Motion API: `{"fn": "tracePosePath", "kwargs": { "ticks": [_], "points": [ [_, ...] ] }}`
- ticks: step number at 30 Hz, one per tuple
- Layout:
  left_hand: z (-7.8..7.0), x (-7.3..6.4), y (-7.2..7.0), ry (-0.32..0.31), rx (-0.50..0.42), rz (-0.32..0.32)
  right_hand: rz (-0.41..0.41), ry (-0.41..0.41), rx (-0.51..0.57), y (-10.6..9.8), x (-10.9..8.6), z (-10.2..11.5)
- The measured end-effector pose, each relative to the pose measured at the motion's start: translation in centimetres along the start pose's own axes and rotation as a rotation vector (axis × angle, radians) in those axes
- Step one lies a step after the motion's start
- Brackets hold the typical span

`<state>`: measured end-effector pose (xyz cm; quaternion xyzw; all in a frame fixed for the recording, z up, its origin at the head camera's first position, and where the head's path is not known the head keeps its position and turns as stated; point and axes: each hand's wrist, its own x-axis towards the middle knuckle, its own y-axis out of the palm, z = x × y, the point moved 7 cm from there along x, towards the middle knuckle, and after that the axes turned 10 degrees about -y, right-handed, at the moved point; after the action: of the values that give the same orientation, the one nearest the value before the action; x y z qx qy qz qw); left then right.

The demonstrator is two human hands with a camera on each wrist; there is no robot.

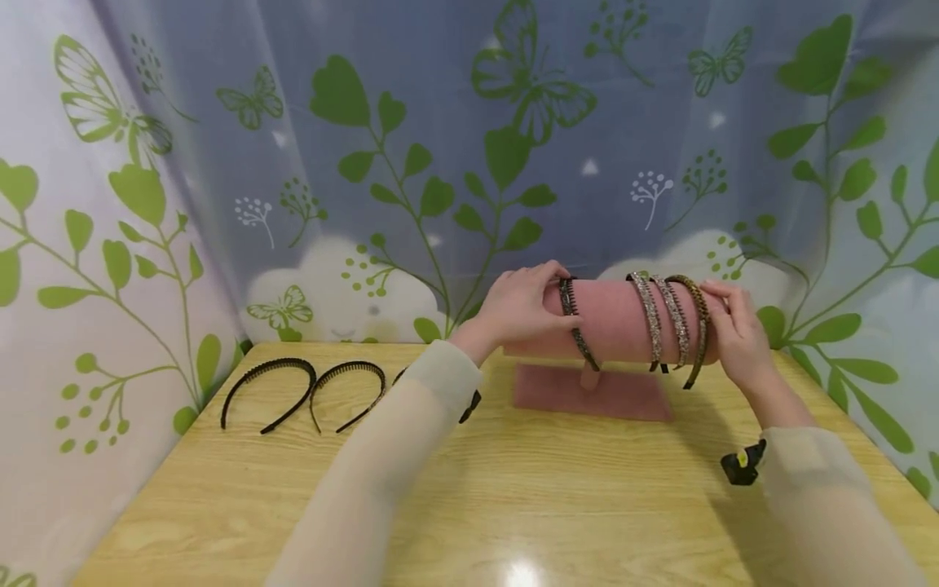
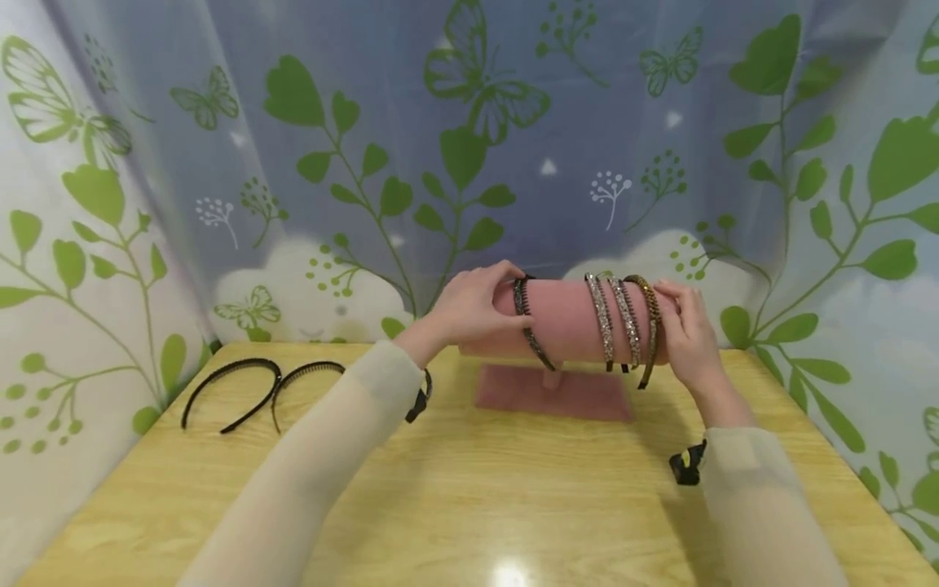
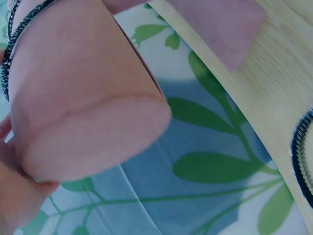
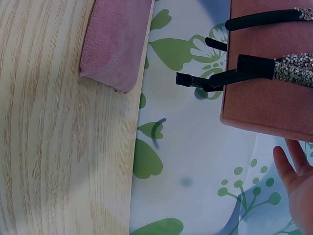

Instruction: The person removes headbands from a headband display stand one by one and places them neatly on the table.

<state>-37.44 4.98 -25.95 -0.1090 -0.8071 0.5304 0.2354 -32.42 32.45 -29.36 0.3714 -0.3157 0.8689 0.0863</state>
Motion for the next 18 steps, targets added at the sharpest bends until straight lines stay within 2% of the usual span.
{"fn": "tracePosePath", "kwargs": {
  "ticks": [8,18],
  "points": [
    [2.0,-1.0,-0.9,0.022,-0.050,0.005,0.023,0.007,0.004,0.2,0.1,-0.1],
    [4.2,-2.0,-1.7,-0.022,-0.102,-0.015,0.008,0.004,0.011,0.1,0.0,0.0]
  ]
}}
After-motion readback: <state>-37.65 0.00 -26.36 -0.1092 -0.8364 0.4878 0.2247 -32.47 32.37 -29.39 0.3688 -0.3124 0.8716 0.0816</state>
